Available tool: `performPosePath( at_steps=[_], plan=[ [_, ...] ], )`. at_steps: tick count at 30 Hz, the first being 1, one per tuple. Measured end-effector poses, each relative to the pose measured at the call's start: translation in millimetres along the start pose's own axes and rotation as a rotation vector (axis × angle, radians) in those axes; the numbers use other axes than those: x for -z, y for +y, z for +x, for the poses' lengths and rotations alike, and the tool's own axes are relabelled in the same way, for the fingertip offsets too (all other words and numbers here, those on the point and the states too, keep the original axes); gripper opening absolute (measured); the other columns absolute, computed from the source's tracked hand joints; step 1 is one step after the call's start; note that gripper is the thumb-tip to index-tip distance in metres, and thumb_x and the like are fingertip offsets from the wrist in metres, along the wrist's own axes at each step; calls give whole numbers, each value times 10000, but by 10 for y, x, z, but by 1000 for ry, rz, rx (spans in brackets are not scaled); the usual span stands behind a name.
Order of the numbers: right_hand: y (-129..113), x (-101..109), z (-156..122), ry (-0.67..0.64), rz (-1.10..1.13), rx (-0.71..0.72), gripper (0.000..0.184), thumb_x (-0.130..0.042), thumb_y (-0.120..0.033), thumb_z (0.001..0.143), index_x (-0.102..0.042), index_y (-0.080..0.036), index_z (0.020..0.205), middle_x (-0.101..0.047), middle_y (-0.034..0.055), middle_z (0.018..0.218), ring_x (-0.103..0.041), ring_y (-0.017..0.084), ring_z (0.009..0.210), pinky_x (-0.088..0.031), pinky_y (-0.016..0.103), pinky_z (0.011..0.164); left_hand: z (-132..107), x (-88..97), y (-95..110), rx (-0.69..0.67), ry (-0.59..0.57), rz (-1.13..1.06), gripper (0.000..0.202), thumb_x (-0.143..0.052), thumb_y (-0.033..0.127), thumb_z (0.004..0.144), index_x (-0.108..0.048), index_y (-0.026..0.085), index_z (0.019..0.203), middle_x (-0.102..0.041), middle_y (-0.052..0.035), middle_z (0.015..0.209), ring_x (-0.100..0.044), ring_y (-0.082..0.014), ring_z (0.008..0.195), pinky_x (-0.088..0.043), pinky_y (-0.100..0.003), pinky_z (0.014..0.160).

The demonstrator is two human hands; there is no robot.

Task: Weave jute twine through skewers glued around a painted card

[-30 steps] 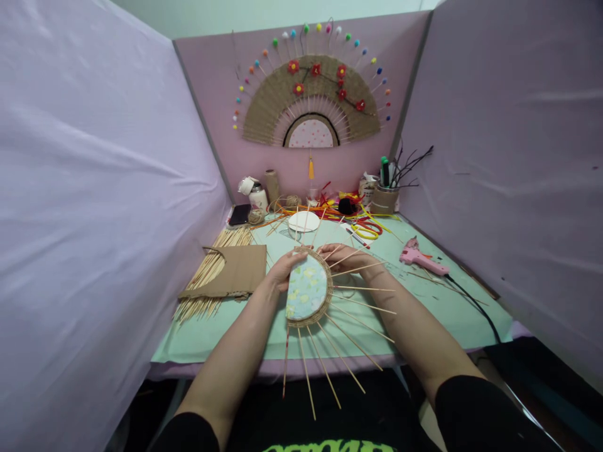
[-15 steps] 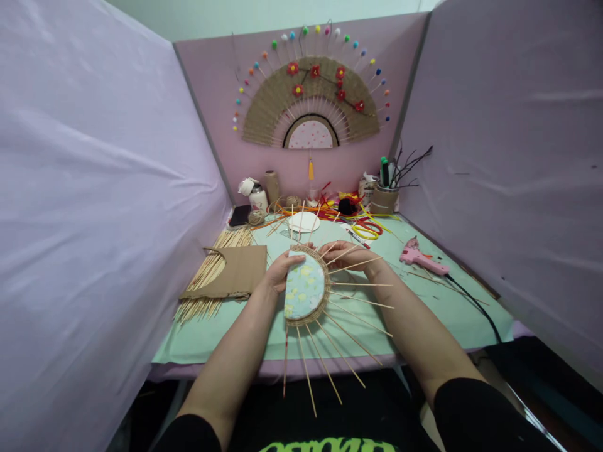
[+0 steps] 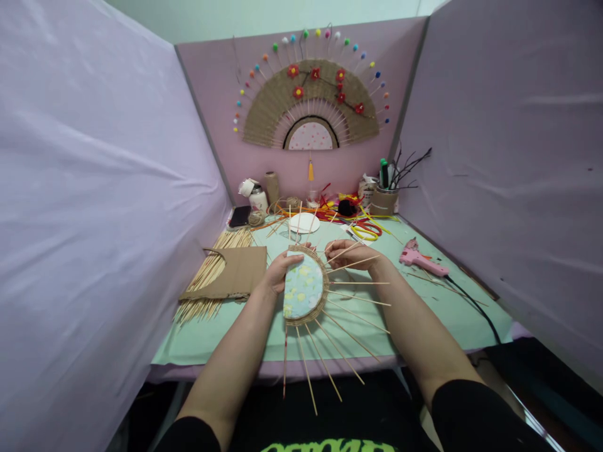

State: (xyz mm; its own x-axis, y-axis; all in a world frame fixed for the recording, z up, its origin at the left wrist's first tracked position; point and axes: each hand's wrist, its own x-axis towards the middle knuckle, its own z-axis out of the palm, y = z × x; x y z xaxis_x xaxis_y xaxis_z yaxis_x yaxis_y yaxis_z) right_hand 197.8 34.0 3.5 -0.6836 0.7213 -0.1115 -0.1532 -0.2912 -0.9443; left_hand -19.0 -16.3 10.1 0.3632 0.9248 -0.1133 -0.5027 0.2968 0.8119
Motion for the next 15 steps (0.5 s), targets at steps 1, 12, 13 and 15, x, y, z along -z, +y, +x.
performPosePath(
  at_steps=[1, 12, 13, 15],
  plan=[
    [-21, 11, -12, 19, 13, 7, 238, -784, -193, 602, -628, -135, 773, -605, -24, 610, -567, 68, 530, -443, 176, 513, 2, 6, 3, -5, -2, -1, 473, -639, 81, 670, -595, 110, 1140, -703, -124, 1020, -681, -214, 881, -513, -308, 823],
    [-141, 306, -102, 238, 85, 223, 246, -760, -275, 639, -560, -157, 720, -354, -93, 475, -269, 21, 392, -179, 146, 361, -1, 46, 96, 35, 115, -39, 403, -589, 74, 716, -597, 102, 1118, -725, -80, 774, -691, -184, 666, -542, -301, 711],
    [-147, 322, -94, 254, 116, 236, 251, -757, -283, 642, -549, -159, 709, -370, -88, 481, -274, 21, 393, -187, 146, 362, -3, 48, 103, 52, 118, -36, 401, -584, 73, 720, -594, 99, 1119, -725, -82, 771, -691, -186, 661, -542, -303, 707],
    [-152, 348, -66, 305, 177, 241, 251, -751, -289, 649, -545, -160, 712, -420, -74, 506, -290, 21, 396, -206, 148, 361, -4, 52, 107, 87, 100, -29, 399, -576, 71, 724, -590, 90, 1123, -727, -93, 791, -694, -191, 678, -539, -303, 710]
  ],
)
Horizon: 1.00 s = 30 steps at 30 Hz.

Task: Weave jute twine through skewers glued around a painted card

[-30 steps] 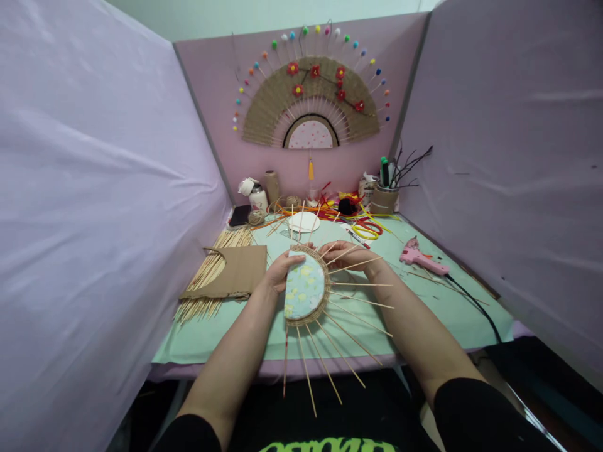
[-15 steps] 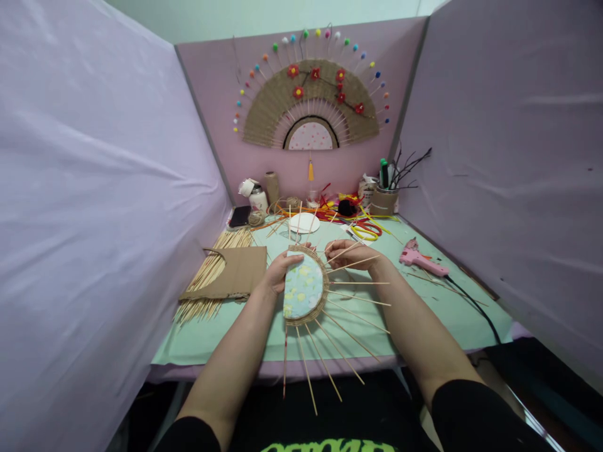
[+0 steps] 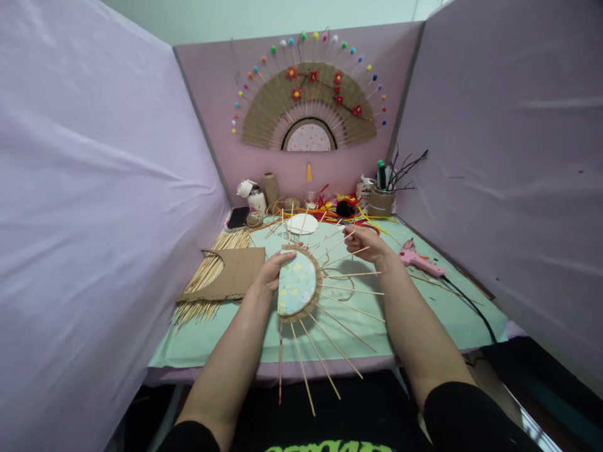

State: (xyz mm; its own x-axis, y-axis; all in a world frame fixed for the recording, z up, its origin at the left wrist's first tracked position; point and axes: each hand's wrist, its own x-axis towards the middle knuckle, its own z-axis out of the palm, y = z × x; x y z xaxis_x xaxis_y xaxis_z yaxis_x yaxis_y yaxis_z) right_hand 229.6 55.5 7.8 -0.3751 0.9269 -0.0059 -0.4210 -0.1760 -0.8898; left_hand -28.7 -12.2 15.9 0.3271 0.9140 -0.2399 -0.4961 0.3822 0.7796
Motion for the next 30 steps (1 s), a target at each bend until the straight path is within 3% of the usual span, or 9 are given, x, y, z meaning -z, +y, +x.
performPosePath(
  at_steps=[4, 10, 15, 20, 24, 30],
  plan=[
    [11, 3, 57, 129, 87, 85, 256, -762, -280, 637, -552, -175, 738, -491, -53, 567, -337, 31, 421, -224, 152, 358, 16, 16, -20, 28, -54, 22, 426, -570, 71, 721, -578, 96, 1146, -728, -107, 859, -697, -200, 738, -535, -298, 716],
    [-11, -47, 34, 67, 114, 276, 280, -773, -276, 620, -510, -192, 659, -433, -56, 551, -299, 45, 432, -232, 164, 365, 38, 36, -48, 53, -68, 38, 386, -571, 66, 729, -593, 103, 1113, -725, -114, 902, -695, -205, 765, -534, -318, 743],
    [-4, -73, 17, 107, 60, 247, 256, -762, -297, 640, -529, -197, 682, -346, -77, 486, -258, 44, 413, -187, 162, 353, 32, 42, -2, 25, 1, -37, 352, -563, 72, 739, -608, 93, 1087, -726, -98, 803, -694, -196, 699, -537, -312, 738],
    [54, -76, 34, 90, -145, 147, 271, -724, -360, 670, -512, -192, 665, -244, -101, 454, -180, 39, 393, -126, 181, 357, 35, 84, 80, -53, 101, -147, 322, -528, 101, 783, -598, 69, 1096, -715, -88, 713, -695, -207, 663, -556, -322, 705],
    [91, -103, -12, -26, -286, 60, 285, -720, -350, 660, -501, -172, 619, -292, -92, 466, -203, 30, 400, -129, 194, 379, 4, 116, 154, -112, 51, -226, 393, -479, 105, 811, -547, 101, 1198, -725, -81, 779, -701, -212, 709, -559, -331, 718],
    [127, -301, -157, -360, -568, -171, 283, -707, -363, 671, -541, -145, 601, -403, -65, 501, -310, 38, 449, -224, 195, 433, -22, 130, 201, -189, 26, -247, 449, -430, 119, 834, -494, 156, 1277, -730, -68, 846, -700, -210, 758, -546, -347, 750]
  ],
)
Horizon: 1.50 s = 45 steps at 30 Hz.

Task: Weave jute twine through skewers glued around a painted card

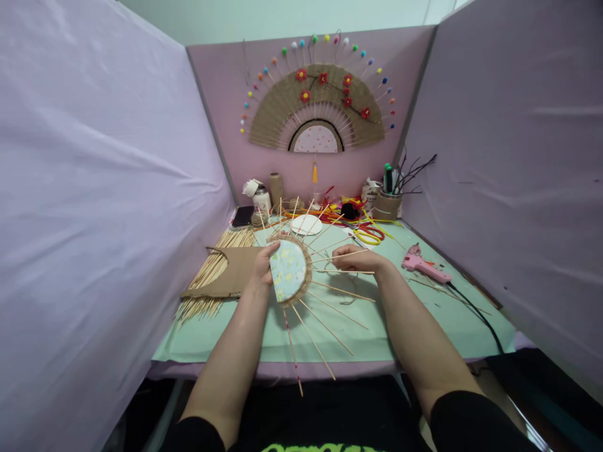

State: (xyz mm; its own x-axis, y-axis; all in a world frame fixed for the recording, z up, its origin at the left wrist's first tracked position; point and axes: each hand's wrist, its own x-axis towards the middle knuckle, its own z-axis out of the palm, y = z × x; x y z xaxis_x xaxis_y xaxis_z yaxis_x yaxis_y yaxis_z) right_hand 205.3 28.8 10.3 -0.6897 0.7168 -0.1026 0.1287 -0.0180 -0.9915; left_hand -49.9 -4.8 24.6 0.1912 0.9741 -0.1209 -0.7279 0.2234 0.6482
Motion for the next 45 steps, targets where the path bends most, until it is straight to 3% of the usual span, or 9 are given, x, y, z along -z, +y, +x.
performPosePath(
  at_steps=[6, 10, 14, 19, 23, 26, 33, 40, 45],
  plan=[
    [-56, -176, 23, -168, -143, -28, 275, -665, -412, 729, -650, -137, 731, -567, -9, 637, -459, 74, 559, -347, 216, 529, 84, 105, -12, 113, 29, -19, 368, -437, 169, 843, -561, 95, 1182, -728, -86, 793, -699, -213, 731, -532, -354, 775],
    [-51, -217, 89, -16, -66, 76, 351, -701, -348, 716, -652, -201, 1030, -654, 47, 1007, -581, 139, 852, -439, 268, 754, 145, 176, -12, 161, 108, -6, 309, -454, 181, 841, -599, 60, 1084, -721, -109, 733, -697, -226, 694, -524, -373, 779],
    [2, -310, 222, 219, 51, 232, 332, -708, -302, 707, -651, -215, 1022, -651, 56, 1074, -586, 178, 979, -423, 331, 886, 159, 175, -60, 166, 78, -22, 291, -477, 165, 827, -611, 77, 1070, -724, -110, 767, -698, -230, 722, -513, -389, 808],
    [142, -501, 412, 210, 319, 276, 394, -781, -245, 598, -643, -228, 966, -680, 27, 955, -623, 167, 844, -470, 324, 790, 170, 129, -173, 157, 68, -11, 260, -493, 114, 808, -624, 121, 1033, -726, -93, 787, -696, -213, 721, -521, -371, 776],
    [234, -584, 486, 313, 479, 262, 357, -789, -265, 574, -620, -220, 885, -673, -18, 741, -593, 118, 620, -453, 259, 618, 198, 127, -229, 194, 104, -38, 208, -515, 116, 793, -636, 91, 960, -721, -99, 762, -695, -229, 740, -505, -393, 826],
    [216, -589, 477, 374, 468, 244, 306, -778, -267, 580, -627, -197, 837, -662, -21, 684, -561, 102, 552, -423, 239, 560, 214, 124, -254, 171, 142, -42, 200, -521, 114, 780, -634, 98, 944, -718, -90, 748, -695, -230, 729, -499, -402, 840],
    [167, -583, 463, 400, 448, 242, 309, -792, -272, 550, -645, -181, 807, -680, 0, 712, -597, 124, 603, -458, 268, 618, 232, 117, -309, 99, 182, -13, 262, -522, 89, 768, -601, 124, 1016, -709, -59, 715, -689, -187, 659, -528, -335, 751],
    [182, -567, 434, 420, 478, 233, 339, -804, -300, 559, -645, -166, 827, -689, 26, 718, -612, 144, 617, -480, 282, 605, 223, 106, -329, 188, 140, -54, 264, -540, 227, 838, -596, 105, 1065, -719, -85, 757, -694, -204, 704, -518, -364, 809],
    [132, -533, 406, 467, 435, 238, 338, -787, -329, 581, -638, -180, 845, -679, 21, 706, -589, 140, 588, -470, 278, 555, 141, 38, -347, 190, 73, -66, 351, -531, 192, 830, -560, 66, 1157, -727, -122, 845, -693, -238, 835, -477, -402, 910]
  ],
)
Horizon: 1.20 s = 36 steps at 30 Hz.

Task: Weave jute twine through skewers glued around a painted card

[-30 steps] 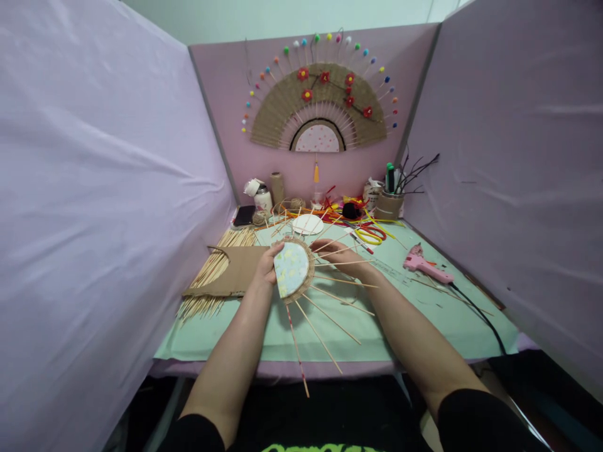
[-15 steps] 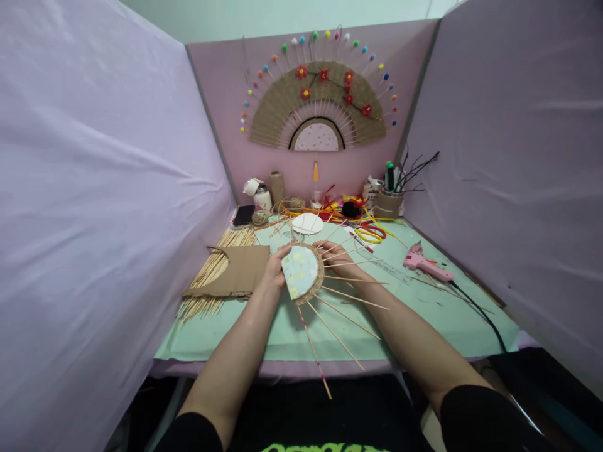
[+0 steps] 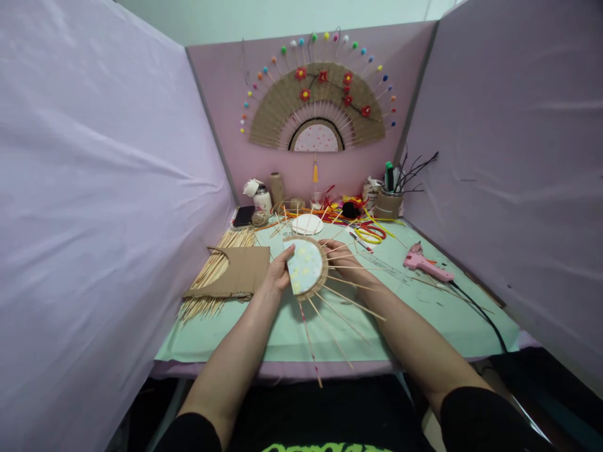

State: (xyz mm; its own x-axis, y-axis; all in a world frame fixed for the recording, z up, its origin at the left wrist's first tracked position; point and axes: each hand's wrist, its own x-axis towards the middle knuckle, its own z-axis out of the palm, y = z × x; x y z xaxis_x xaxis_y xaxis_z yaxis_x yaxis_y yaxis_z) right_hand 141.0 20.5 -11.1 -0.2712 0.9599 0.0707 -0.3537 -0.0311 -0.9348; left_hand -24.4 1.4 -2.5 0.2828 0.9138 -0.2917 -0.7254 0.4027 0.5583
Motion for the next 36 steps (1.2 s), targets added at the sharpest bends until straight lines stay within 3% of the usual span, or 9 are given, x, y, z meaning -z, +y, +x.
performPosePath(
  at_steps=[4, 8, 18, 23, 29, 33, 36],
  plan=[
    [-28, 12, 14, 3, -46, 24, 380, -783, -362, 568, -628, -189, 868, -670, 16, 681, -578, 143, 587, -459, 274, 547, -50, -33, -36, 33, -30, 45, 399, -505, 112, 792, -543, 44, 1183, -728, -133, 863, -689, -246, 867, -458, -407, 943],
    [-72, -2, -25, 7, -99, 1, 361, -750, -376, 599, -622, -213, 895, -626, -22, 626, -515, 107, 508, -400, 241, 484, -62, -43, -24, 52, -14, 61, 404, -473, 134, 778, -548, 37, 1163, -731, -127, 825, -688, -252, 870, -449, -416, 954],
    [-93, 37, -7, 34, -134, 52, 319, -727, -448, 614, -631, -199, 789, -600, -18, 625, -505, 106, 545, -387, 252, 535, -146, -69, 37, -70, -31, 42, 325, -483, 122, 693, -623, 61, 980, -731, -119, 803, -680, -265, 897, -444, -429, 965],
    [-94, 57, -22, -27, -120, 63, 348, -773, -422, 548, -623, -192, 761, -620, -12, 657, -531, 119, 585, -414, 263, 576, -170, -85, 46, -123, -38, 30, 385, -472, 127, 697, -612, 71, 1052, -733, -111, 843, -668, -269, 942, -442, -436, 972],
    [-133, 62, -43, -85, -113, 49, 314, -759, -400, 575, -610, -187, 750, -598, -18, 636, -504, 102, 565, -391, 241, 550, -196, -101, 57, -134, -84, 37, 455, -476, 118, 700, -583, 72, 1141, -728, -116, 915, -654, -273, 979, -441, -432, 977],
    [-197, 161, -5, -147, -91, 13, 275, -755, -352, 584, -605, -175, 731, -465, -57, 534, -338, 46, 436, -257, 209, 437, -226, -117, 91, -154, -60, 36, 478, -462, 92, 697, -573, 70, 1162, -728, -113, 921, -660, -268, 965, -445, -428, 974],
    [-308, 320, 35, -135, -3, 69, 272, -735, -345, 621, -606, -197, 808, -329, -94, 483, -249, 43, 402, -205, 209, 415, -236, -105, 131, -150, -69, 30, 491, -458, 98, 703, -561, 65, 1182, -726, -118, 931, -659, -271, 965, -446, -431, 973]
  ],
)
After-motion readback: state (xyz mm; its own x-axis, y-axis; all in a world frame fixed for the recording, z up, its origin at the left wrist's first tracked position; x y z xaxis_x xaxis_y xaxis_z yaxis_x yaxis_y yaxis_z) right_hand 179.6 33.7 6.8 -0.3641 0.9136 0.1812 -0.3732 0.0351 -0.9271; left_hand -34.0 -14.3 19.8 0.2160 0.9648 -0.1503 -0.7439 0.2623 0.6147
